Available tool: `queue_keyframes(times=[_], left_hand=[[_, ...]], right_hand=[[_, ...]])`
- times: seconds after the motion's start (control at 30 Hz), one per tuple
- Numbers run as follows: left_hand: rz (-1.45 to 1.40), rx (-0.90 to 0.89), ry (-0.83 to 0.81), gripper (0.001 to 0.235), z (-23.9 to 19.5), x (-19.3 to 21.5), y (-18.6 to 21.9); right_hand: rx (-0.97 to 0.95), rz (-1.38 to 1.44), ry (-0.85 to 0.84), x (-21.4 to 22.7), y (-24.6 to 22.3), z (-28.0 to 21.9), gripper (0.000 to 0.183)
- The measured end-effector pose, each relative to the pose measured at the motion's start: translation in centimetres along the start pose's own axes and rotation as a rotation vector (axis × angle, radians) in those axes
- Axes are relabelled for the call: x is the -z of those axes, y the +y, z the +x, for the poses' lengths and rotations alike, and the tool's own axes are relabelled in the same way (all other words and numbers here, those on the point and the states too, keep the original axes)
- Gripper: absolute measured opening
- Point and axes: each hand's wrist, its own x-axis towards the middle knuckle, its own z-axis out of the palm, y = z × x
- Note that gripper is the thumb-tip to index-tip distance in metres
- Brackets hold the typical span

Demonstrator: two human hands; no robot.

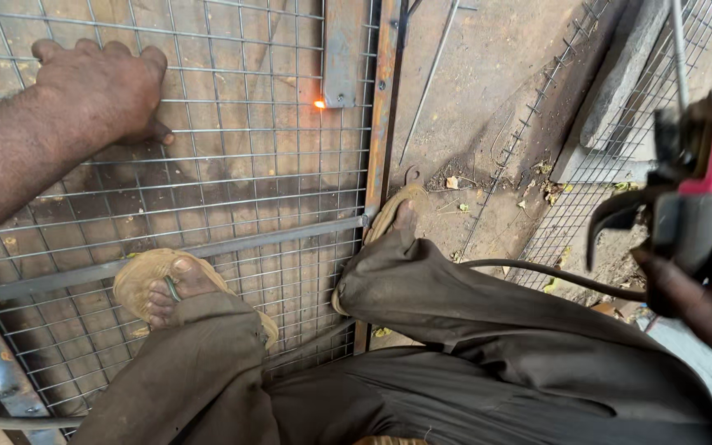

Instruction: The person welds a metal latch onto a wire mesh gate using a handheld welding torch and filler rods. They position the latch, apply welds along its edges, and reposition the latch to continue welding.

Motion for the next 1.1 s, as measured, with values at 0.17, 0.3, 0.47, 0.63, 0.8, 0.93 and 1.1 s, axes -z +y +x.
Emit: queue_keyframes(times=[0.17, 0.3, 0.47, 0.63, 0.8, 0.93, 1.1], left_hand=[[-0.004, 0.01, -0.015, 0.085, -0.2, 0.8, 0.0], [0.008, 0.042, -0.056, 0.088, -1.1, 1.8, 0.6], [0.149, 0.088, -0.186, 0.085, -0.8, 1.7, 1.0], [0.14, 0.139, -0.04, 0.089, -0.5, 0.5, 0.7], [0.208, 0.198, -0.041, 0.091, 0.0, 0.0, 1.4], [0.229, 0.2, -0.047, 0.091, -0.2, -1.1, 0.5], [0.263, 0.218, -0.041, 0.092, 0.1, -1.5, 0.4]], right_hand=[[-0.082, -0.096, 0.024, 0.8, 7.0, 8.0, 0.05], [-0.027, 0.123, 0.1, -3.2, 11.5, 11.8, 0.041], [0.089, 0.27, 0.228, -10.4, 15.2, 19.8, 0.041], [0.367, 0.401, 0.564, -19.8, 16.5, 31.7, 0.058], [0.348, 0.326, 0.815, -26.9, 18.5, 39.8, 0.07], [0.293, 0.299, 0.835, -28.5, 20.8, 41.4, 0.076], [0.214, 0.355, 0.517, -25.2, 19.5, 39.5, 0.071]])
